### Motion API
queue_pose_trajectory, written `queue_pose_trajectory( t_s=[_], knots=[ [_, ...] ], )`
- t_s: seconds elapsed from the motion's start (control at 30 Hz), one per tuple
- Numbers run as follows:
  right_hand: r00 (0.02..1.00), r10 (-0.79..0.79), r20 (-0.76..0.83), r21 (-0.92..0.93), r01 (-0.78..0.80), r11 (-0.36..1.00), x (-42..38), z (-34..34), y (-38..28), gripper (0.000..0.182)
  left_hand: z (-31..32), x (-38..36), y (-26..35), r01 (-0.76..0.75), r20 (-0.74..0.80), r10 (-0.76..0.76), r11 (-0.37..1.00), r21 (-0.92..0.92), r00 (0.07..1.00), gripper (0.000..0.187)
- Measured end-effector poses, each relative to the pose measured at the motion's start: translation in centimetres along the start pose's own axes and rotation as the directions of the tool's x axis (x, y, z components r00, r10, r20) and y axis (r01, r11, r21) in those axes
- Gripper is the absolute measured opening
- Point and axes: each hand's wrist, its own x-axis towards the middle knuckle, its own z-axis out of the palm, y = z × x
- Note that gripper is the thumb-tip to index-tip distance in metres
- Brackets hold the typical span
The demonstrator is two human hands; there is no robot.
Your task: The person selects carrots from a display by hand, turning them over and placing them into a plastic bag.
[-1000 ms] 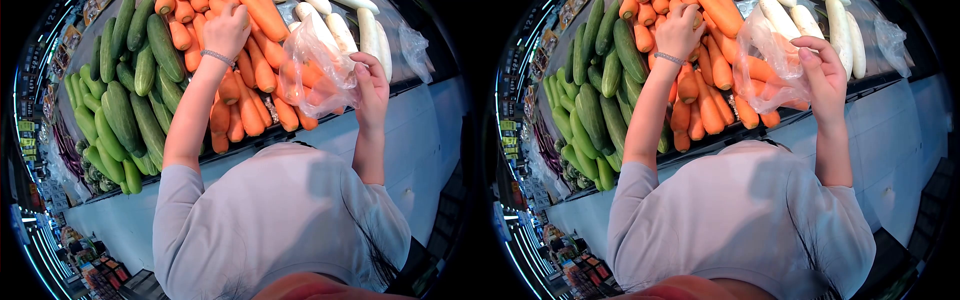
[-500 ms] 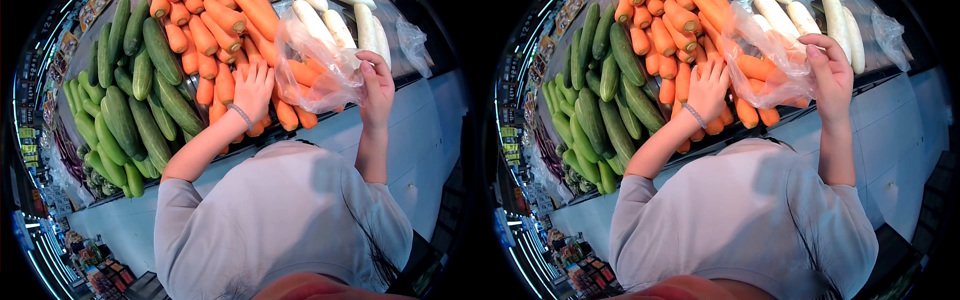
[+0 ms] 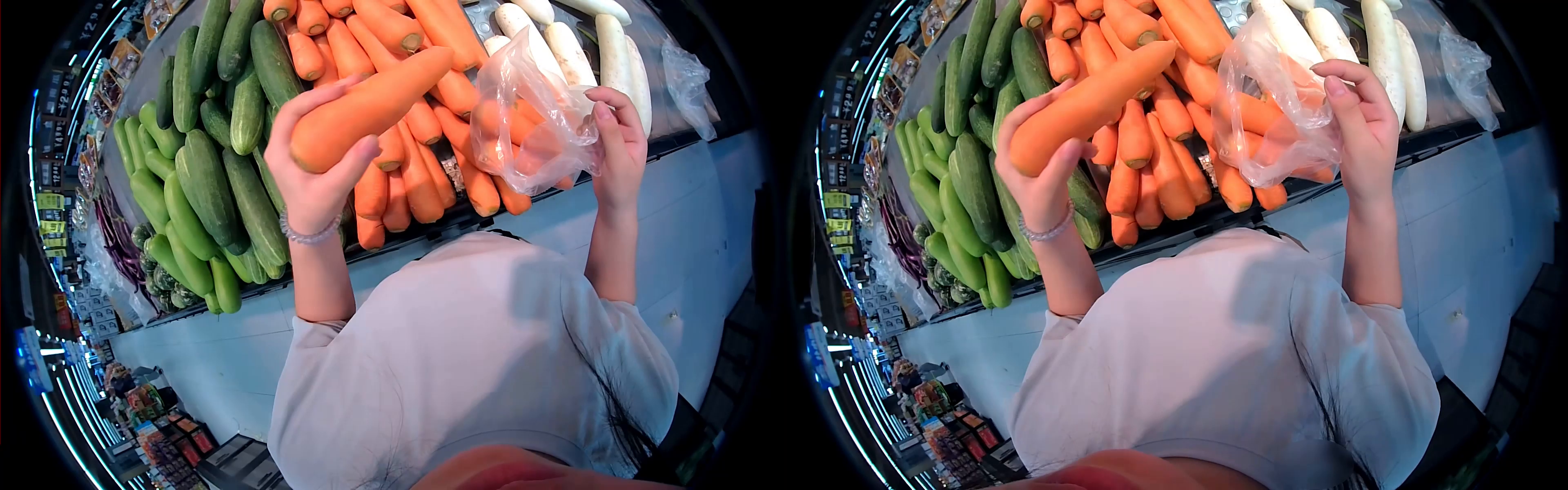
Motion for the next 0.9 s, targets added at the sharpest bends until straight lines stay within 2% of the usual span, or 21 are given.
queue_pose_trajectory(
  t_s=[0.03,0.1,0.2,0.3,0.33,0.37,0.47,0.57,0.63,0.7,0.73,0.83,0.9],
  knots=[
    [1.0,-0.01,0.0,0.005,0.01,1.0,0.0,0.0,0.1,0.017,-1.3,-0.5,0.0,-0.019,-0.013,0.017,0.988,-0.155,1.0,0.056],
    [1.0,-0.031,0.007,0.014,0.031,0.999,0.1,0.1,0.2,0.018,-2.4,-1.6,0.4,-0.002,0.0,0.002,0.879,-0.477,1.0,0.067],
    [0.981,-0.104,-0.165,0.057,0.115,0.992,0.4,1.4,-0.2,0.019,-2.7,-2.0,-0.2,-0.026,0.11,0.138,0.734,-0.679,0.984,0.072],
    [0.968,-0.167,-0.187,0.117,0.19,0.975,0.3,0.7,-0.6,0.018,-1.5,-2.8,0.8,0.027,0.006,-0.028,0.828,-0.561,1.0,0.069],
    [0.953,-0.182,-0.243,0.09,0.209,0.974,0.3,0.8,-0.9,0.018,-1.3,-2.9,0.8,0.036,0.027,-0.026,0.823,-0.566,0.999,0.07],
    [0.951,-0.207,-0.228,0.126,0.239,0.963,0.2,0.8,-1.0,0.018,-1.1,-2.9,0.8,0.046,0.049,-0.022,0.819,-0.571,0.999,0.07],
    [0.943,-0.271,-0.193,0.206,0.31,0.928,0.0,0.3,-1.3,0.017,-1.2,-2.6,0.2,-0.024,0.097,0.089,0.847,-0.531,0.991,0.066],
    [0.942,-0.292,-0.163,0.222,0.323,0.92,-0.2,-0.1,-1.3,0.017,-0.2,-1.5,0.4,-0.27,0.102,0.306,0.924,-0.272,0.946,0.048],
    [0.948,-0.281,-0.152,0.223,0.31,0.924,-0.3,-0.2,-1.5,0.016,0.3,-1.0,1.1,-0.314,0.183,0.329,0.943,-0.107,0.926,0.037],
    [0.951,-0.244,-0.192,0.213,0.283,0.935,-0.5,0.0,-1.7,0.017,0.4,-1.0,1.8,-0.211,0.314,0.207,0.977,-0.021,0.927,0.033],
    [0.951,-0.226,-0.213,0.208,0.27,0.94,-0.5,0.1,-1.8,0.017,0.9,-0.3,1.5,-0.298,0.355,0.28,0.955,-0.003,0.892,0.038],
    [0.95,-0.272,-0.152,0.22,0.301,0.928,-0.6,0.1,-1.6,0.016,1.6,0.4,2.0,-0.268,0.562,0.138,0.951,0.155,0.816,0.044],
    [0.952,-0.28,-0.122,0.196,0.299,0.934,-0.8,0.2,-1.5,0.015,3.5,0.4,1.3,-0.239,0.503,0.119,0.954,0.18,0.856,0.045]
  ],
)
